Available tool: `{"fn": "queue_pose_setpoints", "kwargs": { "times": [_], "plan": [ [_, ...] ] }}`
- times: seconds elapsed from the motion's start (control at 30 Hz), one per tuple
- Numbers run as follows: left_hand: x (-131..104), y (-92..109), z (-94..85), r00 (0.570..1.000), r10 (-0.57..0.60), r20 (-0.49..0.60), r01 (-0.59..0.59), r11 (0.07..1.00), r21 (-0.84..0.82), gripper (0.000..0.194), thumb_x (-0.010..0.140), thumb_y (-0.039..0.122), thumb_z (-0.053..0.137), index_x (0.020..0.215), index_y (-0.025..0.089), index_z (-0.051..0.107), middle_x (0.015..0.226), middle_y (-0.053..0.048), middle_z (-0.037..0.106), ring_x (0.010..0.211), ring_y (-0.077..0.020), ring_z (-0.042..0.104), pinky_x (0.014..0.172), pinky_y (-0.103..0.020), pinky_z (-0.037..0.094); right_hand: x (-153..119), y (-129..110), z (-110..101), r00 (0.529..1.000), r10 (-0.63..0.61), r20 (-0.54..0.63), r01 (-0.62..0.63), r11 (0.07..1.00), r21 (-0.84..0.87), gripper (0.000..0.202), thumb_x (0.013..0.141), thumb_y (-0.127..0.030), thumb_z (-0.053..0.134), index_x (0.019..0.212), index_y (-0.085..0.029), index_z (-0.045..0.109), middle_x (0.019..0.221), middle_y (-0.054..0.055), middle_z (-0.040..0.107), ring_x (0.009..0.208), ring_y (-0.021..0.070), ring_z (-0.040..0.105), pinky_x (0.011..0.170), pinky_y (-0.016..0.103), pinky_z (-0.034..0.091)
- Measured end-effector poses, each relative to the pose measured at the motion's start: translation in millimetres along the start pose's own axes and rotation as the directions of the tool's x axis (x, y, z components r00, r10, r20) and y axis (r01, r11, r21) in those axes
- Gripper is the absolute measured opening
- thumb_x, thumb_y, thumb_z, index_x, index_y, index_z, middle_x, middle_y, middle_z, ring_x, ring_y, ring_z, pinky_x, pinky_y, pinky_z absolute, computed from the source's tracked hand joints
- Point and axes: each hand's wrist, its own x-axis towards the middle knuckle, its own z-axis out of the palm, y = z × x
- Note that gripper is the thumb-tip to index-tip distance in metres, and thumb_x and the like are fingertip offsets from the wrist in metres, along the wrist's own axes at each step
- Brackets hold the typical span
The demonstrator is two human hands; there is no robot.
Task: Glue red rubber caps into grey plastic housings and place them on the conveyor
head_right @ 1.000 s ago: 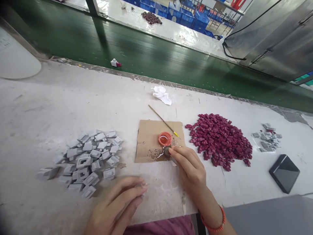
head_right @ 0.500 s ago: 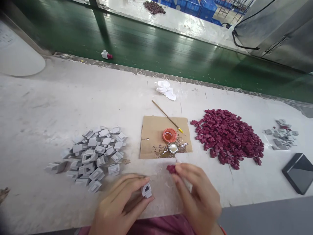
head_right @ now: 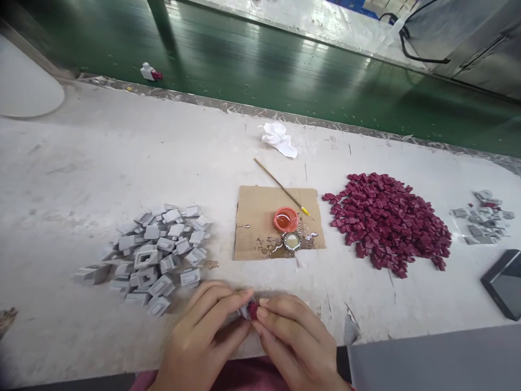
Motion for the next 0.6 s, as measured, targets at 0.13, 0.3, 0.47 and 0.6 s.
{"fn": "queue_pose_setpoints", "kwargs": {
  "times": [0.13, 0.3, 0.47, 0.6],
  "plan": [
    [1.0, 0.7, 0.2, 1.000, 0.001, -0.008, -0.001, 1.000, -0.010, 0.028, 0.082, 0.005, 0.063, 0.108, 0.015, 0.060, 0.083, -0.003, 0.062, 0.082, -0.0174, 0.056, 0.074, -0.027, 0.052, -0.2, -0.1, 1.0, 0.998, 0.023, 0.059, -0.025, 0.999, 0.022, 0.025, 0.083, -0.003, 0.061, 0.104, -0.017, 0.066, 0.092, 0.006, 0.069, 0.086, 0.0146, 0.068, 0.073, 0.022, 0.061],
    [6.1, 1.7, -0.4, 0.999, 0.000, -0.046, -0.001, 0.999, -0.033, 0.021, 0.084, 0.007, 0.061, 0.104, 0.015, 0.062, 0.081, -0.003, 0.063, 0.079, -0.0165, 0.057, 0.072, -0.026, 0.051, 0.5, 2.7, 3.4, 0.993, 0.036, 0.115, -0.042, 0.998, 0.052, 0.028, 0.082, -0.002, 0.061, 0.106, -0.017, 0.065, 0.094, 0.006, 0.068, 0.090, 0.0157, 0.067, 0.079, 0.025, 0.060],
    [4.0, 1.4, -1.2, 0.999, 0.050, 0.000, -0.050, 0.996, 0.067, 0.025, 0.084, 0.010, 0.060, 0.108, 0.016, 0.060, 0.085, -0.004, 0.065, 0.082, -0.0168, 0.061, 0.076, -0.026, 0.053, 5.9, -1.8, 1.0, 0.980, 0.034, 0.197, -0.053, 0.995, 0.090, 0.025, 0.089, -0.008, 0.056, 0.112, -0.018, 0.061, 0.098, 0.006, 0.068, 0.093, 0.0139, 0.066, 0.081, 0.021, 0.058],
    [-1.6, -11.1, -18.0, 0.993, 0.120, 0.017, -0.121, 0.983, 0.140, 0.021, 0.092, 0.026, 0.050, 0.110, 0.025, 0.061, 0.086, -0.001, 0.066, 0.072, -0.0118, 0.066, 0.063, -0.017, 0.054, -3.7, 12.9, -27.3, 0.995, 0.101, 0.014, -0.098, 0.985, -0.146, 0.035, 0.091, -0.036, 0.057, 0.122, -0.021, 0.055, 0.101, 0.006, 0.067, 0.093, 0.0160, 0.065, 0.079, 0.023, 0.057]
  ]
}}
